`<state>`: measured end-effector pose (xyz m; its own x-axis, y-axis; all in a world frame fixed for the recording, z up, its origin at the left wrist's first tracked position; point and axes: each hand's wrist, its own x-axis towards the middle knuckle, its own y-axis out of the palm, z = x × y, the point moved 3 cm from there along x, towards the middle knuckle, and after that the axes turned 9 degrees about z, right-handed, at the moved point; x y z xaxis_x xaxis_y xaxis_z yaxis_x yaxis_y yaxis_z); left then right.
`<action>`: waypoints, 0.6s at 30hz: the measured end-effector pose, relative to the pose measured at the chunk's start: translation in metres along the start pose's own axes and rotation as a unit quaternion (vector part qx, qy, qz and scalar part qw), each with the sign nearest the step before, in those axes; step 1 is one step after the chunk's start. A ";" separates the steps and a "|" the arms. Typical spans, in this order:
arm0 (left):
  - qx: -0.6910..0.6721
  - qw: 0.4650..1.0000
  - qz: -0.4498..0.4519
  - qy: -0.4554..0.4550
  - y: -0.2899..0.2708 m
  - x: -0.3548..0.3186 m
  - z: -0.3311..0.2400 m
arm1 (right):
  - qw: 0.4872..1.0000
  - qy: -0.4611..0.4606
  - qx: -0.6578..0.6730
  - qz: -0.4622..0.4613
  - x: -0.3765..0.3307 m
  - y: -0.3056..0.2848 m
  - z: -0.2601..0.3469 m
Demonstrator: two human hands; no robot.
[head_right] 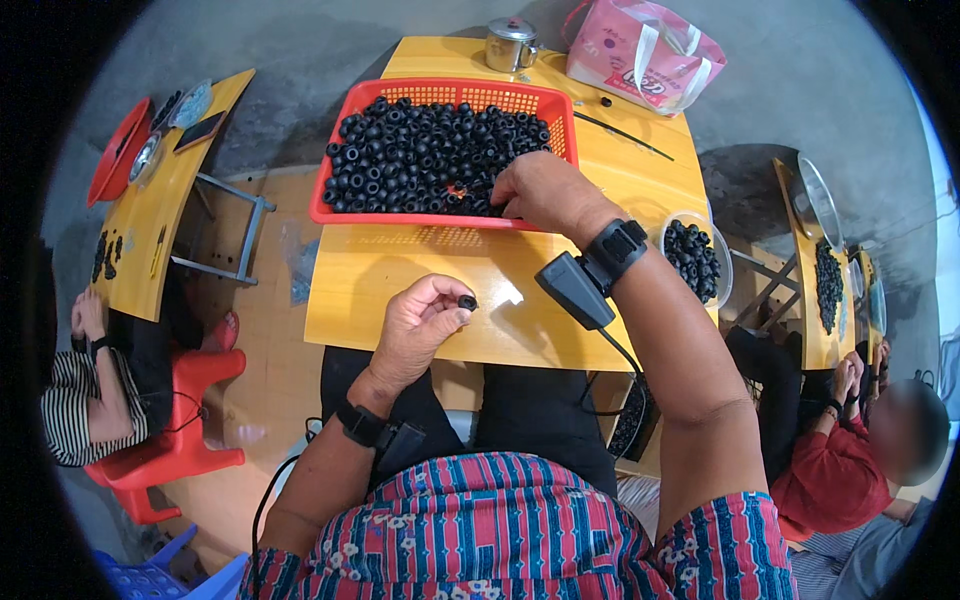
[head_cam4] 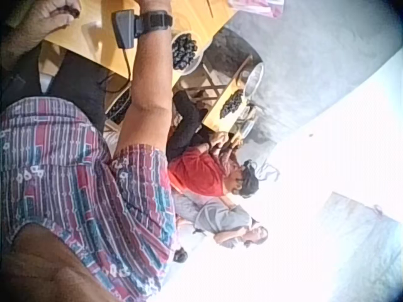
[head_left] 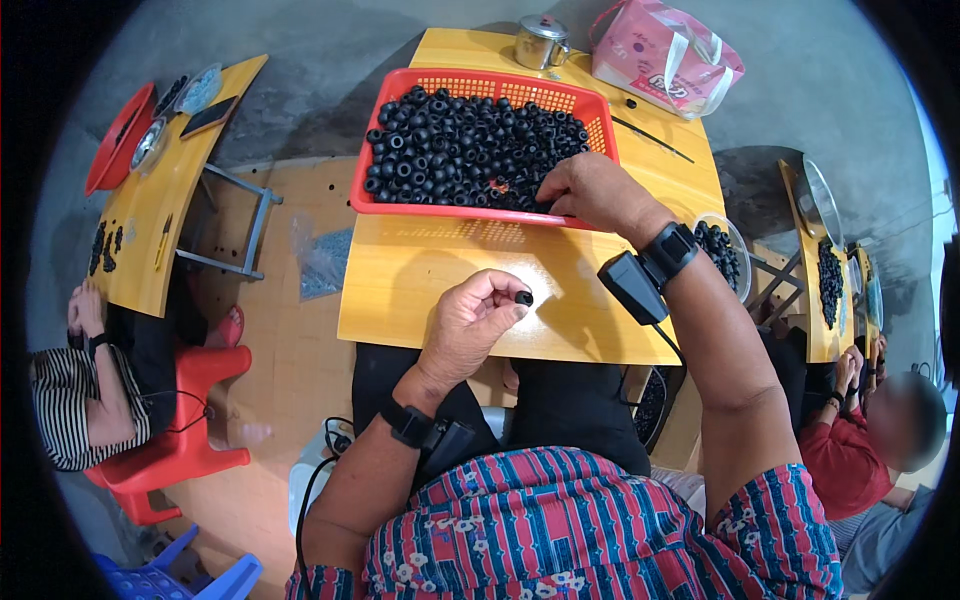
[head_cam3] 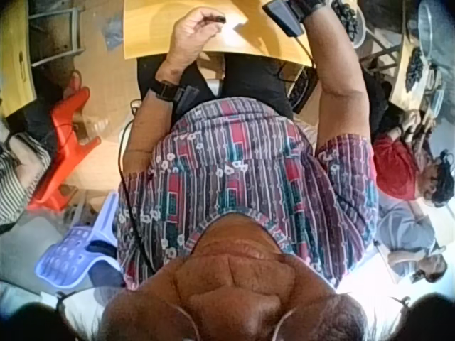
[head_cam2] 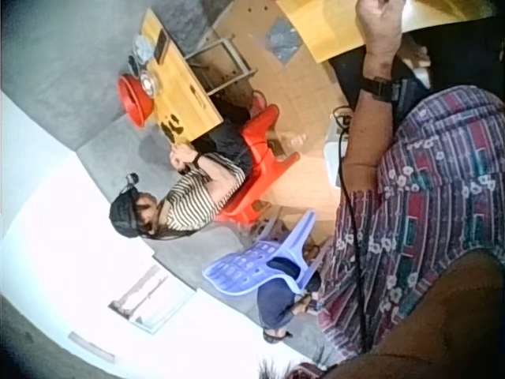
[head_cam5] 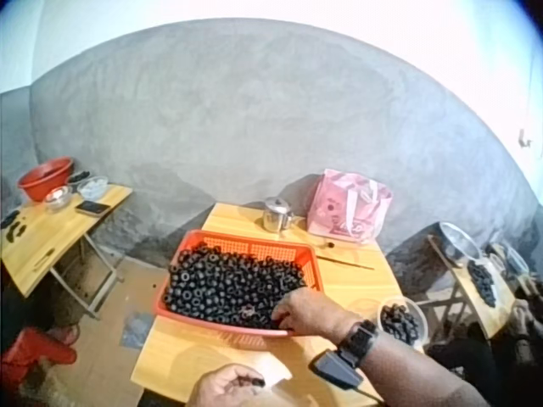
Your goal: Assembling small black plastic components by hand on a factory floor.
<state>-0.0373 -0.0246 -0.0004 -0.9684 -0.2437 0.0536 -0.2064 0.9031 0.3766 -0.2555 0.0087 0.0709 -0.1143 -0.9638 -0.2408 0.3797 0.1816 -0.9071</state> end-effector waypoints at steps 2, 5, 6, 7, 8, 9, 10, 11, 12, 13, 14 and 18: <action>0.003 1.000 0.002 -0.002 0.000 0.000 0.000 | 1.000 0.019 0.020 0.013 0.001 -0.005 0.003; 0.015 1.000 0.003 -0.001 0.000 0.001 -0.001 | 0.997 0.049 0.032 0.057 0.003 -0.006 0.004; 0.024 1.000 0.004 0.001 0.000 0.001 -0.001 | 0.997 0.044 0.015 0.053 0.003 -0.005 0.003; 0.023 1.000 0.003 0.001 0.001 0.001 0.000 | 0.998 0.040 -0.001 0.050 0.004 -0.004 0.003; 0.019 1.000 0.005 0.010 0.001 0.002 0.000 | 0.998 0.039 -0.002 0.051 0.004 -0.004 0.003; 0.015 1.000 0.008 0.018 0.001 0.002 0.000 | 0.998 0.041 -0.011 0.050 0.005 -0.003 0.002; 0.015 1.000 0.007 0.019 0.001 0.002 0.000 | 0.998 0.043 -0.020 0.049 0.005 -0.003 0.002; 0.021 1.000 0.007 0.022 0.001 0.002 0.000 | 0.998 0.043 -0.021 0.049 0.005 -0.003 0.002; 0.027 0.999 0.006 0.025 0.001 0.002 0.000 | 0.998 0.038 -0.046 0.036 0.006 -0.003 0.003; 0.027 0.999 0.006 0.026 0.001 0.002 0.000 | 0.997 0.032 -0.072 0.023 0.006 -0.004 0.005; 0.029 0.999 0.006 0.021 0.000 0.002 0.000 | 0.997 0.031 -0.072 0.023 0.007 -0.004 0.007; 0.031 0.999 0.007 0.017 0.000 0.002 0.002 | 0.995 0.055 -0.066 0.051 0.008 -0.003 0.007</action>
<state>-0.0392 -0.0243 -0.0019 -0.9658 -0.2427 0.0909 -0.2030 0.9265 0.3168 -0.2514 -0.0011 0.0742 -0.1848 -0.9132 -0.3632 0.2718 0.3077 -0.9119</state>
